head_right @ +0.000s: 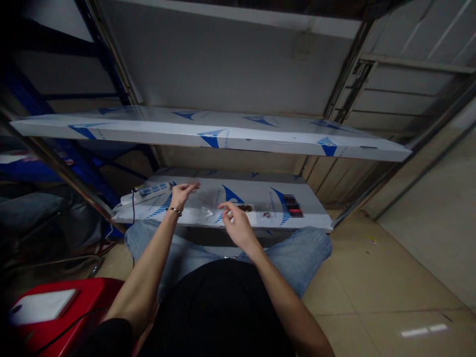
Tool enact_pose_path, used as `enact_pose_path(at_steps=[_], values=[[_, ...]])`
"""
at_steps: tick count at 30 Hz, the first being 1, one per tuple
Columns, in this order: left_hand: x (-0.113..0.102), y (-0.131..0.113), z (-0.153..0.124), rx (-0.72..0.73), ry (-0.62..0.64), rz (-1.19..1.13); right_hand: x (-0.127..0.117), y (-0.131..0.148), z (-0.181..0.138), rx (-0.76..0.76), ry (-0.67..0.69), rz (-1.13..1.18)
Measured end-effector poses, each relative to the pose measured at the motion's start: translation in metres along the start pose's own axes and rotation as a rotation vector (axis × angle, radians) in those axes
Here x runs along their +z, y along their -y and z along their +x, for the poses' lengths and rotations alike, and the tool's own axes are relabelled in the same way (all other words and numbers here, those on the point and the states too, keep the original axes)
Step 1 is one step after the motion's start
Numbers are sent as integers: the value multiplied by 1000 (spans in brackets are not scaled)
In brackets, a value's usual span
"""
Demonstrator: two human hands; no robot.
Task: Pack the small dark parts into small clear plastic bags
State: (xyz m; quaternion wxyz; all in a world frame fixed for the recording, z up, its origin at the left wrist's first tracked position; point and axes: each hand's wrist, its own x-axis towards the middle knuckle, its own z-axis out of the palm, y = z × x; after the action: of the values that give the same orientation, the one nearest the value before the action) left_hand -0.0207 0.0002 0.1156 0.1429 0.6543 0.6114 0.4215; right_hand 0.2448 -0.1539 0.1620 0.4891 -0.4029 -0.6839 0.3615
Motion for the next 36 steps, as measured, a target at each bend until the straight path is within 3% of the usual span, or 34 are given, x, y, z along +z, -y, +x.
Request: enact_pose_path(at_steps=[2, 3, 7, 9, 12, 19, 25, 29, 36], values=[[3, -31, -13, 54, 172, -420, -1, 3, 39, -78, 59, -107], [7, -47, -22, 67, 239, -556, 0, 1, 57, -83, 24, -121], [37, -89, -50, -44, 270, -840, 17, -28, 97, 43, -304, 64], [53, -94, -56, -64, 304, -819, 25, -49, 94, 91, -403, 132], [66, -89, -63, -14, 452, -657, 26, -74, 74, 34, -427, 78], [56, -78, -80, 9, 672, -522, -4, -78, 47, -37, -334, -61], [44, -70, -83, -60, 739, -350, -4, -79, 42, -31, -322, -214], [37, -69, -84, 15, 756, -394, -5, -91, 40, 25, -344, -210], [39, -76, -75, -34, 452, -489, -6, -93, 44, 96, -262, 104]])
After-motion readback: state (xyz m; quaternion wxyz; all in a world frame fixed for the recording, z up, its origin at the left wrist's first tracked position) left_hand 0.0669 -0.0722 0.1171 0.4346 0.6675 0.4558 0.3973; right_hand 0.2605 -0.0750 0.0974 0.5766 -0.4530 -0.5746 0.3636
